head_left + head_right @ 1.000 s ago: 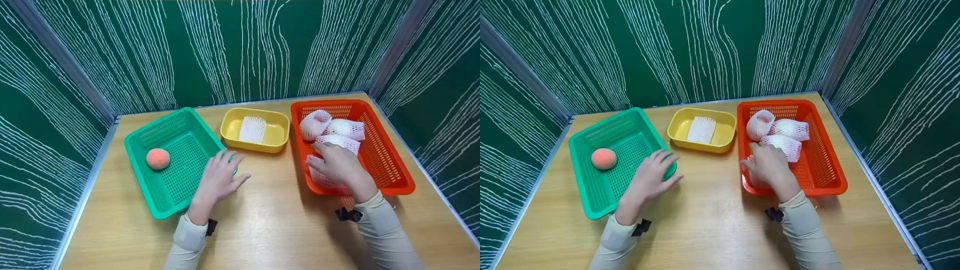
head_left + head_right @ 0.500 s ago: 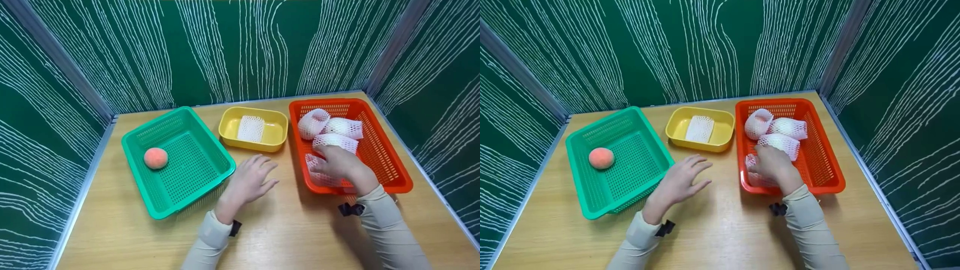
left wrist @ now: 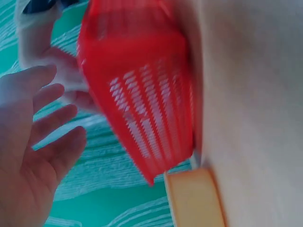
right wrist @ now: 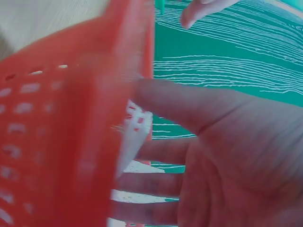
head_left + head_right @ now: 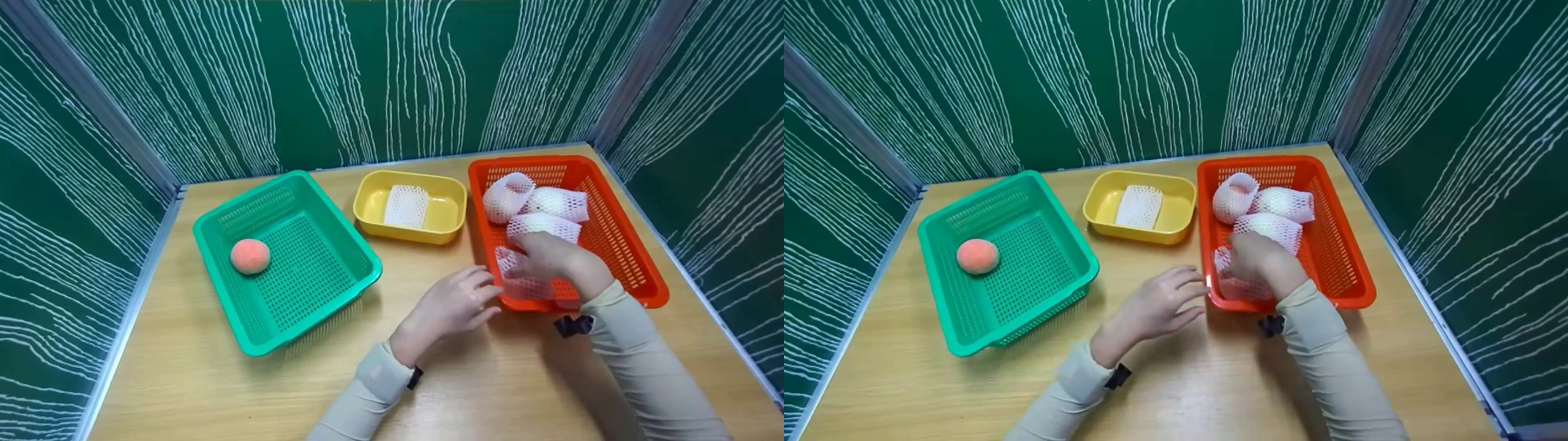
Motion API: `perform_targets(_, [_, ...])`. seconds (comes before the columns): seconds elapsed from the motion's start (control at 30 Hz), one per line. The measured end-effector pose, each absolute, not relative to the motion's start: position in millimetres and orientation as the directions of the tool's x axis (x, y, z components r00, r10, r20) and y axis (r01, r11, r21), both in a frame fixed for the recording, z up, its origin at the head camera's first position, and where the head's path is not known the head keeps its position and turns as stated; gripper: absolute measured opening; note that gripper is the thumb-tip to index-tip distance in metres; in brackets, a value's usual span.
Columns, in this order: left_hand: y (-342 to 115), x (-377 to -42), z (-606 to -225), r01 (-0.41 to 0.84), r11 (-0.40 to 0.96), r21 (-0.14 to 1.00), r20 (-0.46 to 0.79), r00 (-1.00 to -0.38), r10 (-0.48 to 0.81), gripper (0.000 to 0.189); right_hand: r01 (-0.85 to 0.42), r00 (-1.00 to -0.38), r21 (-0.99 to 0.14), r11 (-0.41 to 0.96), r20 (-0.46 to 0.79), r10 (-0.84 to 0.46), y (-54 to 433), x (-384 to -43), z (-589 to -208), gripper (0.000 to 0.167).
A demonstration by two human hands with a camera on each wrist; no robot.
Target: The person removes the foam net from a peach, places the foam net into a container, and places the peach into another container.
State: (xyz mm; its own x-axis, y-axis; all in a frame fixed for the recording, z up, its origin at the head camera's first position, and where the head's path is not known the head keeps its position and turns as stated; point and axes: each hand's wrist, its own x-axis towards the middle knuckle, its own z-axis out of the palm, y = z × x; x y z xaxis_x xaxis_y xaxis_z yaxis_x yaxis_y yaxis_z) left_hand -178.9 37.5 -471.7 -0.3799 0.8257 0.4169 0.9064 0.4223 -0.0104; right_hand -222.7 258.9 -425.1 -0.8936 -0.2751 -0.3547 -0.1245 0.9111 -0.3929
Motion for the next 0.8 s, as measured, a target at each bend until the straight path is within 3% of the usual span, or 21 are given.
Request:
perform_targets(0.2, [54.3, -180.2, -482.6, 0.927, 0.361, -0.100, 0.423, -0.289, 0.859, 0.030, -0.145, -0.859, -0.352, 0.925, -0.419, -0.294, 259.7, -228.9, -417.4, 0.076])
perform_targets(0.33, [60.4, -178.4, -486.6, 0.926, 0.354, -0.134, 0.412, -0.273, 0.869, 0.029, -0.183, -0.826, -0.306, 0.934, -0.468, -0.315, 262.4, -237.5, -417.8, 0.075])
perform_targets(0.8, [69.4, -175.7, -489.5, 0.902, 0.400, -0.164, 0.394, -0.312, 0.865, 0.025, -0.326, -0.738, -0.240, 0.914, -0.540, -0.405, 258.8, -263.0, -428.8, 0.074])
